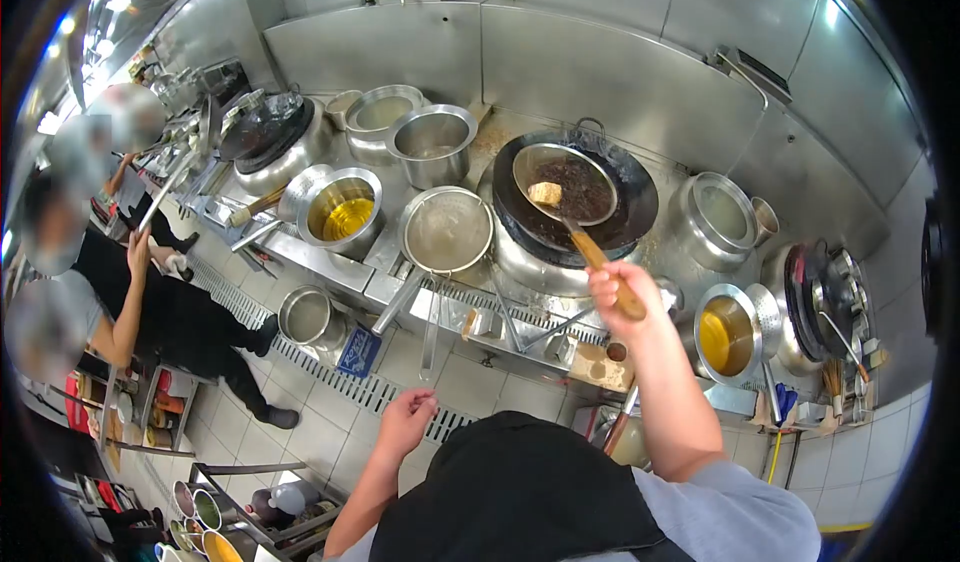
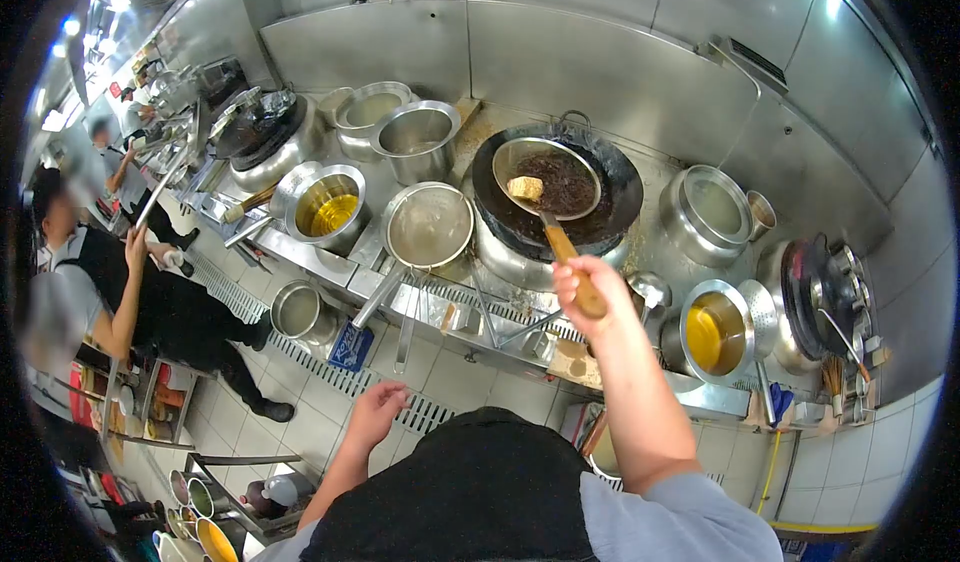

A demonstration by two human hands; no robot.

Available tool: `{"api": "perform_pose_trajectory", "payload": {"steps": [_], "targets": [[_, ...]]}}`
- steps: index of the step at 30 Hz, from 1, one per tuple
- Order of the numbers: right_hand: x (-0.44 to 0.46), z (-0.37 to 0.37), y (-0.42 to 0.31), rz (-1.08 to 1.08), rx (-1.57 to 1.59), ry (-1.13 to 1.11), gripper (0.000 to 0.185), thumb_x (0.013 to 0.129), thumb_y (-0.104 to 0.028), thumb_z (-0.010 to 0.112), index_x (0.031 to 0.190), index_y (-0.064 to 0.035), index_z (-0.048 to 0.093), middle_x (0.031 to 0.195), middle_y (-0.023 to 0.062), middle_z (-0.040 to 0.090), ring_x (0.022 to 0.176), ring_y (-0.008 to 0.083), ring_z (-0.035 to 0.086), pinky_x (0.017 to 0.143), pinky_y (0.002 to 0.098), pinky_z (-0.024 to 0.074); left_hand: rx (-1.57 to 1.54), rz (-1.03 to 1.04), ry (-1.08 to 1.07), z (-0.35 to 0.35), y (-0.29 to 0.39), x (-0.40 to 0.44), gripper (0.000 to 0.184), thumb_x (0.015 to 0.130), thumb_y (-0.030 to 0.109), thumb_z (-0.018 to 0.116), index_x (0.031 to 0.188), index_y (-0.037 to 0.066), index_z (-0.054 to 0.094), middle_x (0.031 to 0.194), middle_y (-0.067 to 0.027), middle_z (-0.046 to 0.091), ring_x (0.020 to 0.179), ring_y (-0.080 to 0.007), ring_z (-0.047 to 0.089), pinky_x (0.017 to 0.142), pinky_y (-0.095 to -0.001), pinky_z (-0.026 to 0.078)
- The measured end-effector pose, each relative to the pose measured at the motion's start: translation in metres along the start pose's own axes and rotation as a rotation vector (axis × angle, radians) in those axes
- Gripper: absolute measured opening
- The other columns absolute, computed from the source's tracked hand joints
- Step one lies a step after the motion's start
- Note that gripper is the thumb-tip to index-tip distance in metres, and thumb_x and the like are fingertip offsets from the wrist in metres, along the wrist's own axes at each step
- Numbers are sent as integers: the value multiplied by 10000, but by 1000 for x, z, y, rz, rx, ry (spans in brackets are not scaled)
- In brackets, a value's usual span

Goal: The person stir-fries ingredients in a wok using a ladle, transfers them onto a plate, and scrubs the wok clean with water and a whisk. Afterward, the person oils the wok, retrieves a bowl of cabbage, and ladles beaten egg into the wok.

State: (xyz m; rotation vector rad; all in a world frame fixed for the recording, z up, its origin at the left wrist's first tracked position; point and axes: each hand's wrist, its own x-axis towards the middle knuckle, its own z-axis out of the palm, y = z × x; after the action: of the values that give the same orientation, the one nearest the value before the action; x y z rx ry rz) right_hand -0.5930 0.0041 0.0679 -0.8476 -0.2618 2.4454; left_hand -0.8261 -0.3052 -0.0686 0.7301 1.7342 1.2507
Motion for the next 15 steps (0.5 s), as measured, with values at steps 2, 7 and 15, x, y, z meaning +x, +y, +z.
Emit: {"api": "perform_pose_trajectory", "payload": {"steps": [2, 7, 15], "targets": [[13, -4, -15, 31, 73, 3, 189, 829, -96, 473, 930, 59, 431, 676, 33, 487, 495, 99, 461, 427, 209, 380, 14, 10, 29, 0, 2, 0, 262, 878, 117, 573, 1072, -59, 564, 903, -101, 650, 827, -152, 625, 760, -271, 484], [18, 9, 7, -34, -65, 73, 113, 857, -105, 428, 870, 1, 392, 687, 62, 485, 557, 152, 493, 491, 255, 433, 1, 40, 45, 1, 12, -1, 276, 871, 136, 601, 1073, -52, 584, 867, -85, 647, 786, -131, 628, 725, -257, 496], [3, -26, -1, -55, -106, 15, 182, 874, -147, 450, 952, 17, 439, 742, 85, 509, 581, 152, 494, 506, 256, 439, -16, -16, 32, 19, 6, -21, 280, 865, 146, 611, 1071, -43, 591, 869, -80, 647, 774, -119, 612, 712, -242, 485]]}}
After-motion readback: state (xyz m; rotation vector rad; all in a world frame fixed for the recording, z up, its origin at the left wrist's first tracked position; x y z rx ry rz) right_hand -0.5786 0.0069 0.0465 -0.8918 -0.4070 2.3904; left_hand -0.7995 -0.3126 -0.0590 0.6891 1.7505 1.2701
